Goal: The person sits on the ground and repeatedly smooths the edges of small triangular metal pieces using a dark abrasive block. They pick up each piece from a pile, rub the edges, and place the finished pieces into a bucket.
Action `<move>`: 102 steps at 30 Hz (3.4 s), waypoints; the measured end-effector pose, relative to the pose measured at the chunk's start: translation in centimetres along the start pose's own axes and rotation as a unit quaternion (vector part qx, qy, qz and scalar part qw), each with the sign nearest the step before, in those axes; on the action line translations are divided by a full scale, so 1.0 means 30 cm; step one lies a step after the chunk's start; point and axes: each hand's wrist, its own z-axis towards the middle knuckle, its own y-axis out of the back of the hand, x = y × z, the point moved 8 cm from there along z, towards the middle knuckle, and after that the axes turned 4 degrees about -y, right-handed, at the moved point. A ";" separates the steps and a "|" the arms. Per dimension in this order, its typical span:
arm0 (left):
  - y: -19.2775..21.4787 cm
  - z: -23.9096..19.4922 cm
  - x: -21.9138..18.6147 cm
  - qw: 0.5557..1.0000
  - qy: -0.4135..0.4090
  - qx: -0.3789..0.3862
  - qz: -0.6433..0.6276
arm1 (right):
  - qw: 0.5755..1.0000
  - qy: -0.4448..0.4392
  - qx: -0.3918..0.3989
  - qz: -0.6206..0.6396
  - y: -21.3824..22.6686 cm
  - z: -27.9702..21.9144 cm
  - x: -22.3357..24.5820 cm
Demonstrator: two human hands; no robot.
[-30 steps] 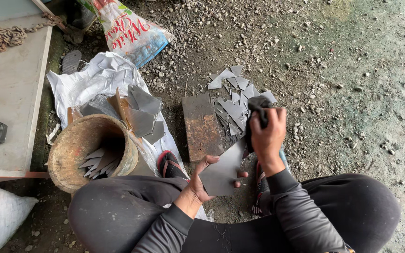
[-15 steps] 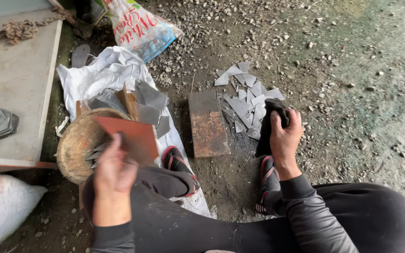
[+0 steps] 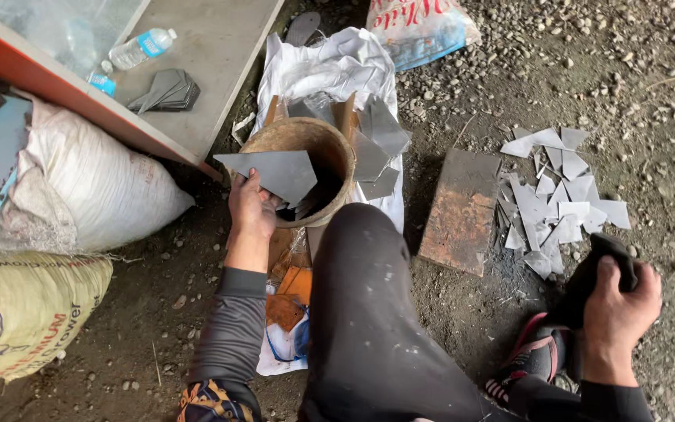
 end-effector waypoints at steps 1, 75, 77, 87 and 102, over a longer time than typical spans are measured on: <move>0.010 0.009 -0.026 1.000 -0.012 0.007 -0.014 | 1.000 -0.001 0.002 -0.018 -0.009 0.003 -0.010; -0.321 0.564 1.246 0.508 0.010 0.136 0.851 | 0.922 -0.043 0.266 -0.278 -0.114 0.294 0.522; -0.327 0.569 1.250 0.522 0.026 0.153 0.839 | 0.922 -0.052 0.274 -0.270 -0.120 0.293 0.522; -0.338 0.694 1.316 0.521 -0.013 0.180 0.834 | 0.940 -0.048 0.235 -0.241 -0.116 0.294 0.619; -1.135 0.181 0.518 0.878 0.096 0.431 0.187 | 0.934 -0.259 0.148 0.197 -0.031 0.300 0.526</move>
